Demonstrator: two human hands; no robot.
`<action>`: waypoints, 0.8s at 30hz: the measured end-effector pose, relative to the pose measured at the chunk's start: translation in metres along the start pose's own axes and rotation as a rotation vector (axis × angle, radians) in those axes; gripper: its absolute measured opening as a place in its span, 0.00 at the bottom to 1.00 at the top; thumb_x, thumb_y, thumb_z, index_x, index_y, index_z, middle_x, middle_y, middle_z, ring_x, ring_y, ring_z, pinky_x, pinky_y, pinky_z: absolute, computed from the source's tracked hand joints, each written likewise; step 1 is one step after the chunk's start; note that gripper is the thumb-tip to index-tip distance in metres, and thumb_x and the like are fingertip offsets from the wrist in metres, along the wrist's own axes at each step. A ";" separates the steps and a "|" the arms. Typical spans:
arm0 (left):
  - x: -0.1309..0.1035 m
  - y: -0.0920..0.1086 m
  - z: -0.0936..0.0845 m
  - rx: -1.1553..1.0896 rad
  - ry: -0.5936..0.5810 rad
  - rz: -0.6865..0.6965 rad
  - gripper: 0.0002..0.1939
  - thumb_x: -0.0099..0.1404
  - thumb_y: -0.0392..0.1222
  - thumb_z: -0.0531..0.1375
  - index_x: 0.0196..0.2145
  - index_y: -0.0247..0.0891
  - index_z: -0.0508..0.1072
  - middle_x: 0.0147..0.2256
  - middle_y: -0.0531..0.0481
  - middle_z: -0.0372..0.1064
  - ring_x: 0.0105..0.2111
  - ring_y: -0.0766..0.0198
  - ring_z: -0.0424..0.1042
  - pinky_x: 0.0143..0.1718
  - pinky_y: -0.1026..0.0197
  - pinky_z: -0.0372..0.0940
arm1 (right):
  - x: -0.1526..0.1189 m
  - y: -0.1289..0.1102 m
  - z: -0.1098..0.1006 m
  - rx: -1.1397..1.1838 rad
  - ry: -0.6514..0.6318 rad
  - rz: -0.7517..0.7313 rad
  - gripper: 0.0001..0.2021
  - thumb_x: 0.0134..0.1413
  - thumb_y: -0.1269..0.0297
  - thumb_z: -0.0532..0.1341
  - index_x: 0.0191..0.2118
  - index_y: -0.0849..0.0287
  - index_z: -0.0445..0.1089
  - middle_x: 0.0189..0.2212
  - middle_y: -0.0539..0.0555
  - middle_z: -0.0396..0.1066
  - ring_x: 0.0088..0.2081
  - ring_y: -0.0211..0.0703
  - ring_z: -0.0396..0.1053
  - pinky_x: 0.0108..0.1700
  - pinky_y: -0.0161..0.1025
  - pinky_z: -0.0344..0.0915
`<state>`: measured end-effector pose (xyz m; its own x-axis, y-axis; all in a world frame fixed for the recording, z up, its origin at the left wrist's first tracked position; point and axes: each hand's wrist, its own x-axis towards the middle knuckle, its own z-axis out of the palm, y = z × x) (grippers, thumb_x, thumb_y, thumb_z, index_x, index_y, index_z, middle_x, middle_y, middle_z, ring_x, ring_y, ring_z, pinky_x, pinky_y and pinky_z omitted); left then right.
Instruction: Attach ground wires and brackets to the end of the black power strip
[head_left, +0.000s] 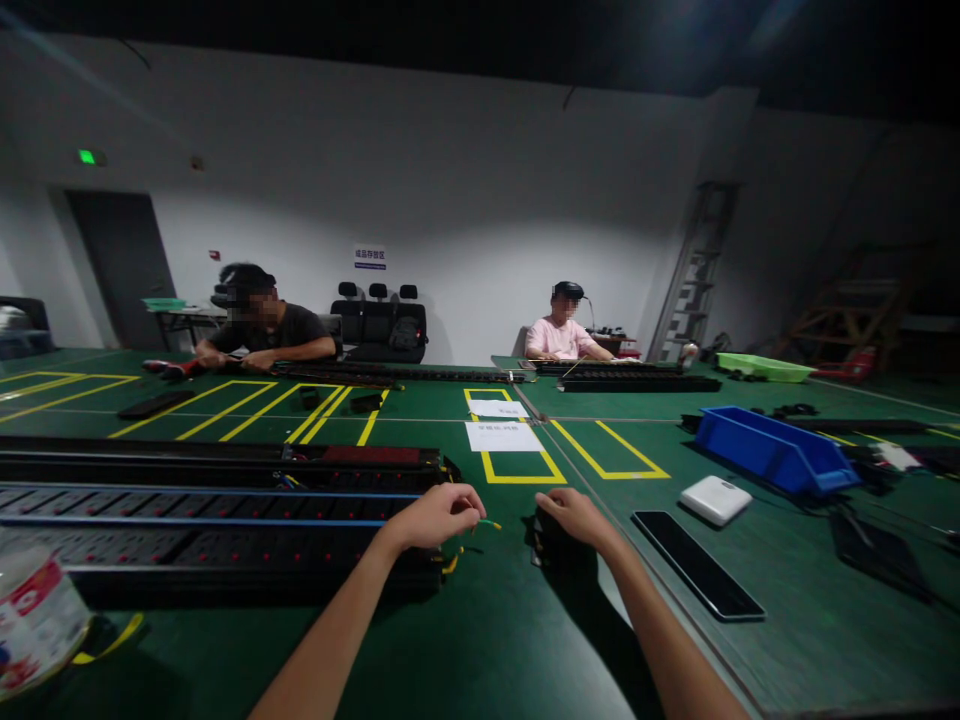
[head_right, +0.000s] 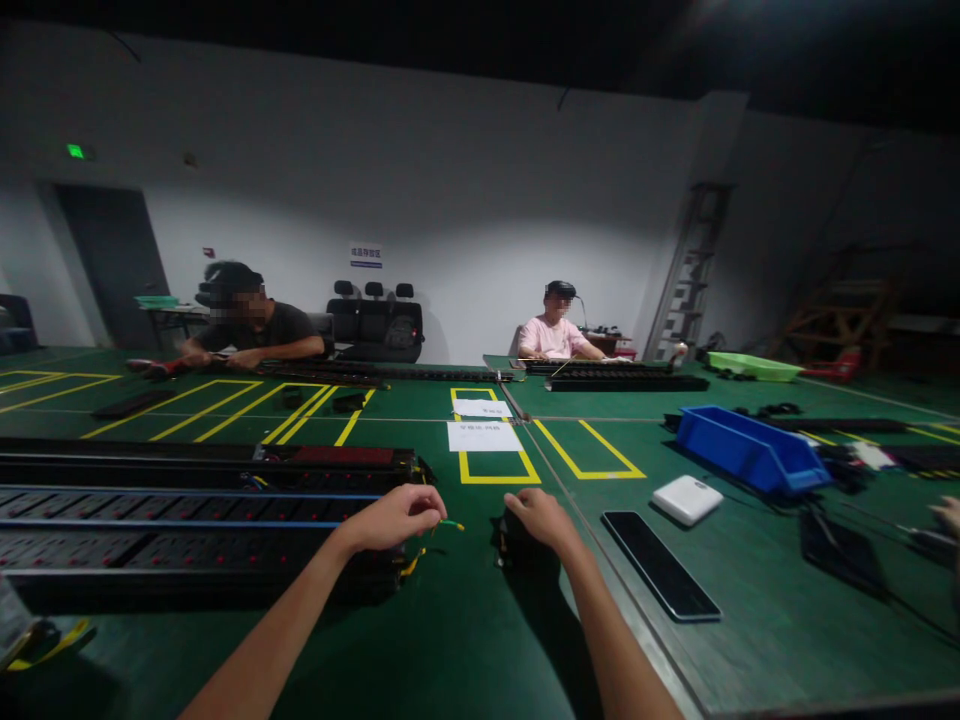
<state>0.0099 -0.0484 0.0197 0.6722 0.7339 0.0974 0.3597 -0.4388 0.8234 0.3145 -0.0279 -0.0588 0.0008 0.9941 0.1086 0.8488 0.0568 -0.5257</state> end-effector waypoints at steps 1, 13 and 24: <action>0.000 0.002 0.005 0.050 -0.002 0.008 0.12 0.63 0.46 0.58 0.37 0.36 0.76 0.34 0.48 0.75 0.33 0.63 0.71 0.34 0.64 0.63 | 0.000 0.000 0.000 -0.005 -0.004 -0.003 0.23 0.63 0.47 0.52 0.31 0.59 0.76 0.31 0.58 0.76 0.35 0.49 0.73 0.34 0.36 0.58; 0.000 0.015 0.016 0.137 0.135 0.064 0.12 0.61 0.49 0.59 0.27 0.38 0.68 0.24 0.55 0.63 0.25 0.68 0.59 0.26 0.65 0.52 | 0.003 0.004 0.004 -0.012 -0.002 0.008 0.22 0.64 0.48 0.53 0.34 0.59 0.76 0.35 0.58 0.78 0.37 0.49 0.74 0.36 0.36 0.60; 0.008 -0.041 -0.031 0.006 0.550 -0.096 0.22 0.54 0.47 0.58 0.19 0.41 0.44 0.20 0.60 0.38 0.22 0.71 0.42 0.26 0.63 0.39 | 0.004 0.006 0.007 -0.026 0.001 0.029 0.21 0.63 0.46 0.53 0.37 0.58 0.76 0.39 0.58 0.78 0.39 0.50 0.74 0.36 0.37 0.61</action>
<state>-0.0195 -0.0088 0.0045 0.2003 0.9324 0.3010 0.4071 -0.3586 0.8400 0.3160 -0.0229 -0.0680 0.0266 0.9952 0.0947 0.8620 0.0251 -0.5063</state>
